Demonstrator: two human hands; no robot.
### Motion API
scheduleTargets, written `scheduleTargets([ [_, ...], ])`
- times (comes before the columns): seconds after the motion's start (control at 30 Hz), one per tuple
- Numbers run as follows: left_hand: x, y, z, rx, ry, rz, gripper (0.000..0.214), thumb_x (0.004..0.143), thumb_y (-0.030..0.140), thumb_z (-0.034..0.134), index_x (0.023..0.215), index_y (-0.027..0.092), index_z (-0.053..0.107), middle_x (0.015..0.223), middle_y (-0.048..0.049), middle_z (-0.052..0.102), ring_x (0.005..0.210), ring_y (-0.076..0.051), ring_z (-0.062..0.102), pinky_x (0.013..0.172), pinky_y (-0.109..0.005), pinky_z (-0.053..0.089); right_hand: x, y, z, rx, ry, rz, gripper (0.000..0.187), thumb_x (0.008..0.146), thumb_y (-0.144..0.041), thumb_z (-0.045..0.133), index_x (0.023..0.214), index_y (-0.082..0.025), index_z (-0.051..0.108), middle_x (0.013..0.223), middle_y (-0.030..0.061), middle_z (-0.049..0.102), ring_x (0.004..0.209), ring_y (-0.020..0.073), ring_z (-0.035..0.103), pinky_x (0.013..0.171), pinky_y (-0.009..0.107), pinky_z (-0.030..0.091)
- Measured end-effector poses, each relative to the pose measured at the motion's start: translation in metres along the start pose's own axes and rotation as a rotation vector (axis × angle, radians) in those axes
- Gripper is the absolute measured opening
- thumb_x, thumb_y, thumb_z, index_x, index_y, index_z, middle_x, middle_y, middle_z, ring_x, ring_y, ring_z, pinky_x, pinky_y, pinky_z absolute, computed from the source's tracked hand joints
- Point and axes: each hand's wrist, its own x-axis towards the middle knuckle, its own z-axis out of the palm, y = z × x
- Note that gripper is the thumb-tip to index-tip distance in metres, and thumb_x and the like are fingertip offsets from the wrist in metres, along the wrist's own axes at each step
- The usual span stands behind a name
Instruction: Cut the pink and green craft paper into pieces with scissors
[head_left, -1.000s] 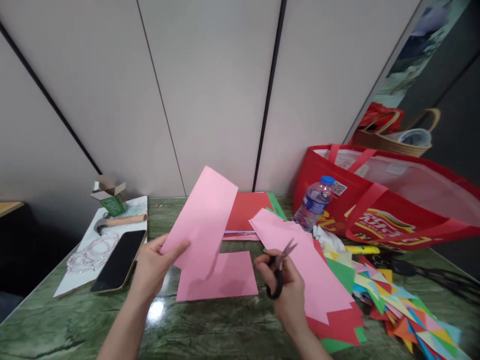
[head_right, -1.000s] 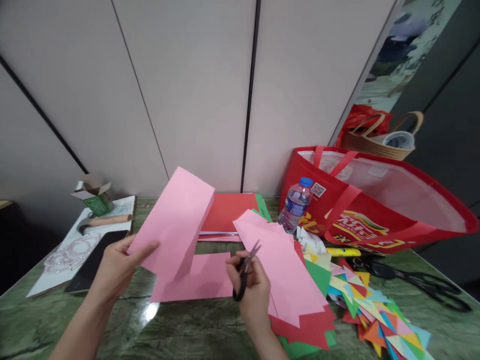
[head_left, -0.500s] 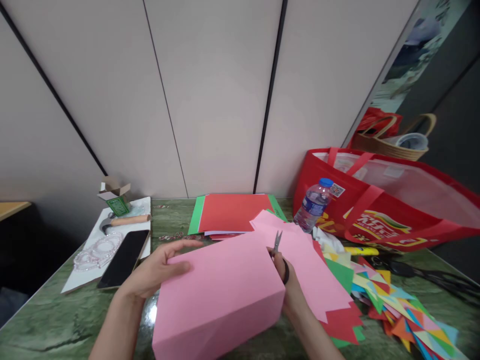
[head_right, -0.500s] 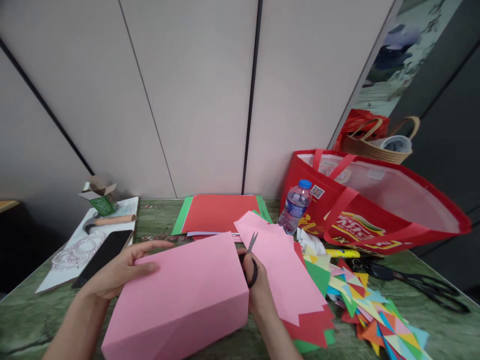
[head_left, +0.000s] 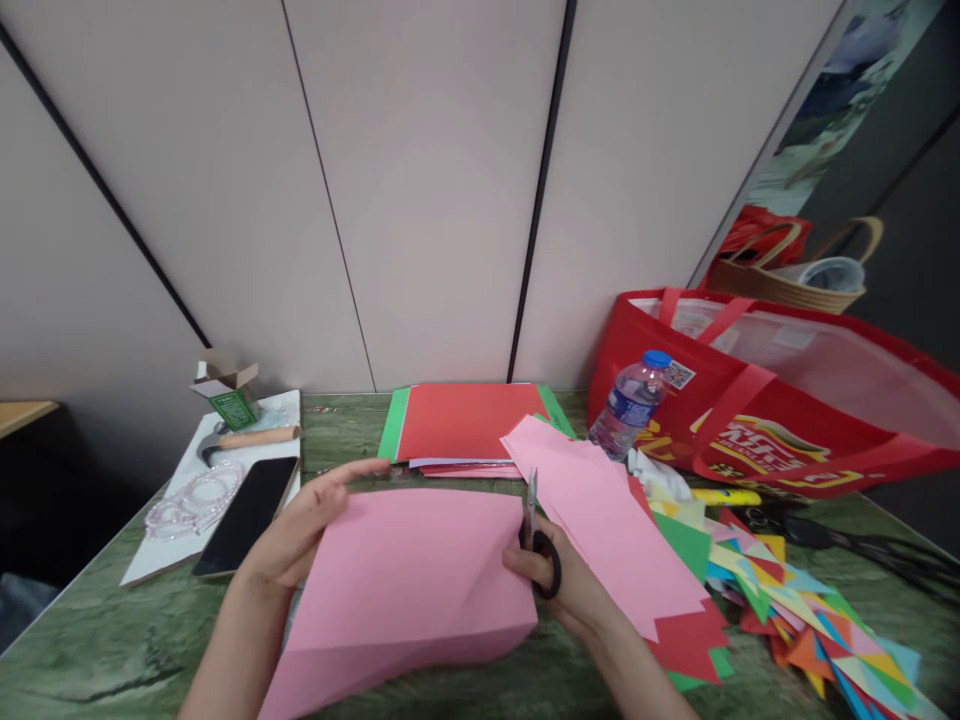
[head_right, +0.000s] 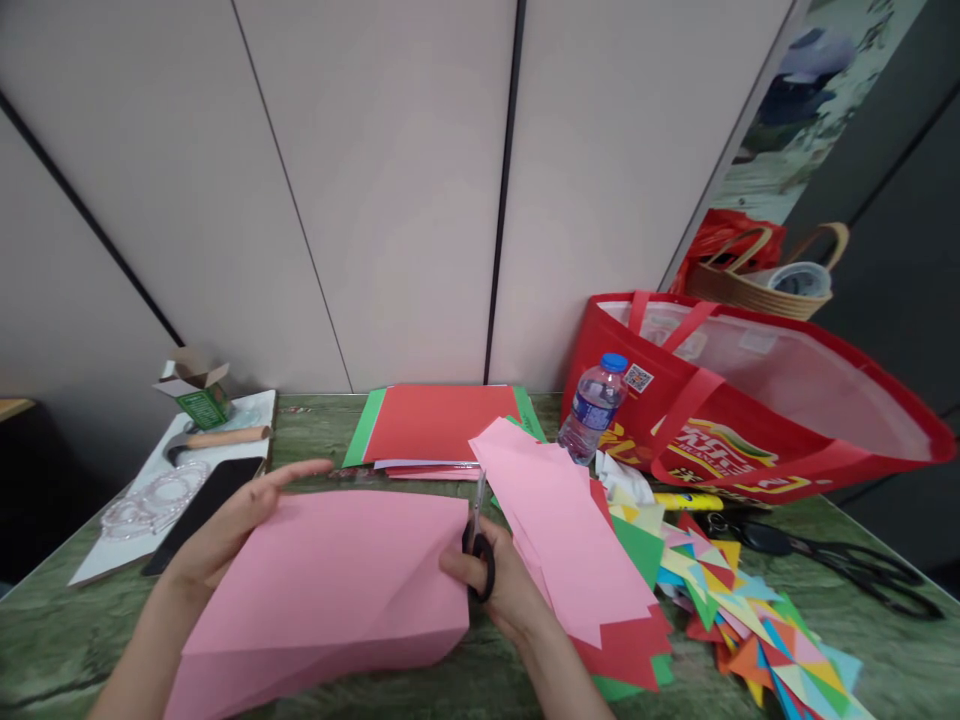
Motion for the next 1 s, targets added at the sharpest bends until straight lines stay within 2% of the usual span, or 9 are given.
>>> scheduleTargets([
  [0.13, 0.003, -0.009, -0.006, -0.153, -0.003, 0.186, 0.055, 0.067, 0.038, 0.069, 0.117, 0.018, 0.056, 0.078, -0.0077, 0.071, 0.065, -0.02, 0.066, 0.058, -0.028, 0.052, 0.002, -0.001, 0.002, 0.135, 0.076, -0.055, 0.043, 0.057, -0.021, 0.079, 0.097, -0.016, 0.063, 0.093, 0.0065, 0.07, 0.083, 0.022, 0.064, 0.074, 0.032, 0.049],
  [0.23, 0.008, -0.02, -0.002, -0.113, -0.04, 0.214, 0.04, 0.071, 0.026, 0.068, 0.11, 0.018, 0.062, 0.076, -0.0064, 0.072, 0.061, -0.017, 0.066, 0.052, -0.021, 0.05, 0.004, 0.002, -0.005, 0.335, 0.252, -0.007, 0.034, 0.055, -0.02, 0.08, 0.087, -0.015, 0.066, 0.081, 0.0042, 0.073, 0.071, 0.0188, 0.067, 0.066, 0.028, 0.053],
  [0.3, 0.013, -0.029, 0.006, -0.124, -0.115, 0.257, 0.034, 0.069, 0.022, 0.07, 0.102, 0.018, 0.066, 0.086, -0.0068, 0.073, 0.074, -0.018, 0.067, 0.064, -0.022, 0.051, 0.006, 0.003, -0.011, 0.49, 0.32, 0.078, 0.027, 0.055, -0.021, 0.08, 0.078, -0.014, 0.067, 0.069, 0.0024, 0.074, 0.061, 0.0164, 0.068, 0.06, 0.025, 0.054],
  [0.37, 0.019, -0.037, 0.017, -0.137, -0.218, 0.276, 0.033, 0.073, 0.021, 0.067, 0.106, 0.022, 0.065, 0.096, -0.0065, 0.072, 0.088, -0.022, 0.065, 0.083, -0.033, 0.047, 0.008, 0.004, -0.017, 0.655, 0.306, 0.117, 0.024, 0.054, -0.019, 0.08, 0.074, -0.015, 0.068, 0.067, 0.0007, 0.074, 0.061, 0.0155, 0.068, 0.061, 0.024, 0.055],
  [0.47, 0.027, -0.051, 0.035, -0.038, -0.344, 0.249, 0.051, 0.075, 0.035, 0.063, 0.123, 0.021, 0.052, 0.122, -0.0132, 0.058, 0.114, -0.03, 0.05, 0.099, -0.046, 0.032, 0.011, 0.005, -0.024, 0.81, 0.256, 0.099, 0.024, 0.053, -0.016, 0.08, 0.072, -0.019, 0.067, 0.069, -0.0042, 0.074, 0.065, 0.0123, 0.068, 0.063, 0.021, 0.055],
  [0.53, 0.03, -0.062, 0.045, 0.015, -0.394, 0.254, 0.065, 0.072, 0.05, 0.058, 0.13, 0.024, 0.044, 0.131, -0.0142, 0.05, 0.121, -0.031, 0.043, 0.101, -0.048, 0.029, 0.013, 0.007, -0.028, 0.872, 0.267, 0.061, 0.023, 0.054, -0.013, 0.08, 0.071, -0.021, 0.066, 0.067, -0.0072, 0.074, 0.061, 0.0094, 0.068, 0.06, 0.017, 0.055],
  [0.67, 0.031, -0.076, 0.065, 0.127, -0.421, 0.26, 0.095, 0.053, 0.05, 0.072, 0.136, 0.029, 0.031, 0.14, -0.012, 0.038, 0.126, -0.032, 0.034, 0.104, -0.047, 0.024, 0.016, 0.013, -0.034, 0.992, 0.306, -0.025, 0.019, 0.057, -0.01, 0.078, 0.068, -0.02, 0.066, 0.064, -0.0072, 0.073, 0.057, 0.0091, 0.067, 0.055, 0.017, 0.055],
  [0.87, 0.02, -0.078, 0.087, 0.244, -0.267, 0.349, 0.079, 0.072, 0.036, 0.065, 0.138, 0.03, 0.024, 0.142, -0.0084, 0.035, 0.124, -0.03, 0.038, 0.101, -0.044, 0.032, 0.016, 0.016, -0.029, 0.818, 0.309, -0.088, 0.018, 0.059, -0.019, 0.079, 0.073, -0.023, 0.067, 0.07, -0.01, 0.073, 0.063, 0.0061, 0.067, 0.063, 0.013, 0.053],
  [1.0, 0.012, -0.077, 0.092, 0.612, -0.18, 0.42, 0.079, 0.062, 0.028, 0.074, 0.133, 0.027, 0.038, 0.132, -0.0087, 0.049, 0.119, -0.032, 0.043, 0.101, -0.042, 0.032, 0.014, 0.017, -0.02, 0.408, 0.244, -0.088, 0.017, 0.064, -0.04, 0.073, 0.069, -0.025, 0.066, 0.067, -0.0062, 0.072, 0.074, 0.0159, 0.067, 0.072, 0.028, 0.055],
])
